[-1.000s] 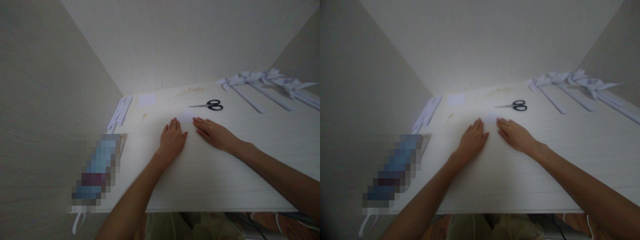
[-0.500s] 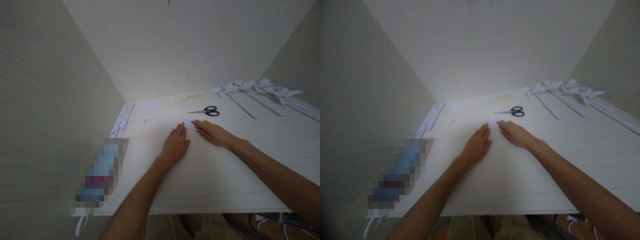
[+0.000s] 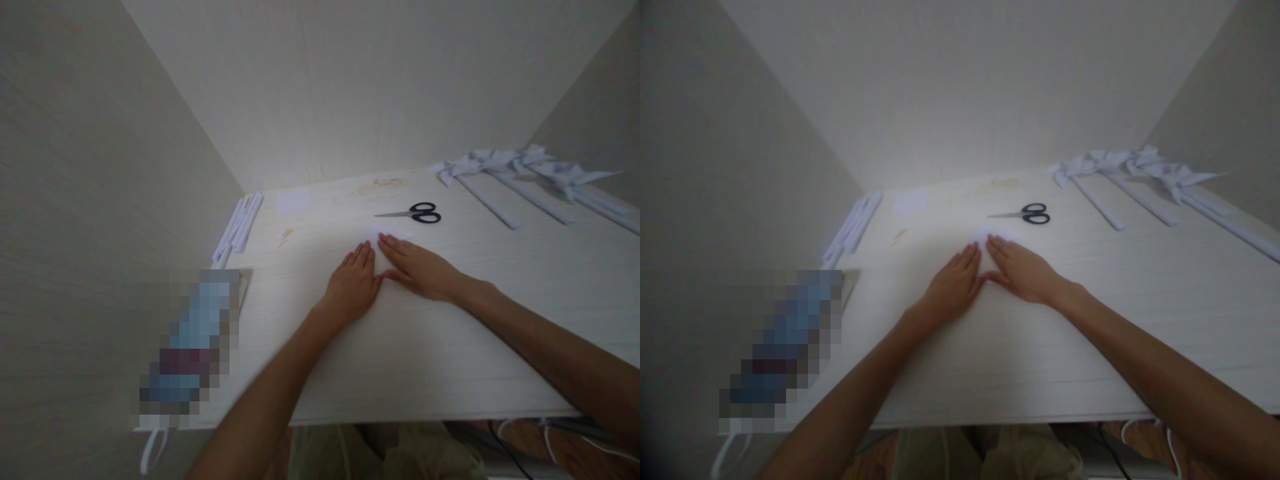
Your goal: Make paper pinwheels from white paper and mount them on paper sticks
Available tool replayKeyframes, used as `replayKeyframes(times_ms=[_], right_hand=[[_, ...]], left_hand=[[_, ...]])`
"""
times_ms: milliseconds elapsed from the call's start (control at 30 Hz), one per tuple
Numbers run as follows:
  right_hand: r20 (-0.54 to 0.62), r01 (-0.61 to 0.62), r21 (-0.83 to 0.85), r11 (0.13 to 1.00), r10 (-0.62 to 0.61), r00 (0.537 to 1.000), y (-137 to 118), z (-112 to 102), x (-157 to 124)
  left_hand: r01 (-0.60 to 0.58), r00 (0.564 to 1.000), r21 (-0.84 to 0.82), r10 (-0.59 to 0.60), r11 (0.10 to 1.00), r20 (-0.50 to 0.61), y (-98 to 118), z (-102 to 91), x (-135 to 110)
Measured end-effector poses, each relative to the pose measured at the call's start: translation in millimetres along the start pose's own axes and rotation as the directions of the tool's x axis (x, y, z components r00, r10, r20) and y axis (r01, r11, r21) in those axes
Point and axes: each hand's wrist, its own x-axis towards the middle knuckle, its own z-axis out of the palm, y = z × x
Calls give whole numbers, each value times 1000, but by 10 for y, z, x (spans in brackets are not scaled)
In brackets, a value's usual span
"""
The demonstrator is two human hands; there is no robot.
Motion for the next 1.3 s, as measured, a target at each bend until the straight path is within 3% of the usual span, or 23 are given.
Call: replayKeyframes(times_ms=[167, 300, 400, 500, 567, 667, 767, 800, 867, 933, 1000, 1200, 1300], right_hand=[[-8, -163, -76, 984, 163, 987, 268, -64, -153], [-107, -310, -95, 946, 300, 948, 222, -82, -156], [-159, -207, -68, 976, 194, 968, 152, -71, -107], [-67, -53, -38, 998, 50, 996, 121, -48, -73], [-12, -32, -29, 999, 31, 999, 107, -35, -67], [-9, -38, -41, 998, 38, 999, 60, -25, -65], [-38, -68, -60, 996, 65, 997, -41, -10, -47], [-48, -80, -65, 995, 77, 996, -83, -3, -37], [-59, -88, -72, 994, 84, 995, -162, 13, -16], [-57, -66, -83, 994, 61, 997, -218, 26, -4], [-48, -40, -99, 994, 35, 998, -238, 32, -4], [-49, -73, -102, 992, 68, 996, -208, 10, -32], [-38, -97, -112, 989, 94, 995, -220, -3, -30]], left_hand=[[-10, 1000, 8, 10, 1000, 5, -4, -11, -12], [-13, 1000, 12, 13, 1000, -5, -19, -2, -20], [-23, 1000, 7, 23, 1000, -18, -43, 2, -21], [-42, 999, -1, 42, 999, -22, -80, -2, -28], [-13, 1000, 10, 13, 1000, -20, -103, -4, -39], [184, 983, 62, -181, 981, -39, -112, -9, -59], [384, 921, 111, -372, 917, -113, -65, -21, -60], [396, 914, 120, -379, 910, -144, -35, -23, -50], [304, 942, 122, -279, 945, -184, 40, -19, -13], [113, 985, 77, -101, 991, -140, 118, 3, 39], [60, 995, 8, -59, 998, -84, 171, 35, 80], [203, 978, 6, -202, 979, -53, 101, 31, 4], [373, 927, 66, -369, 925, -68, 35, -19, -74]])
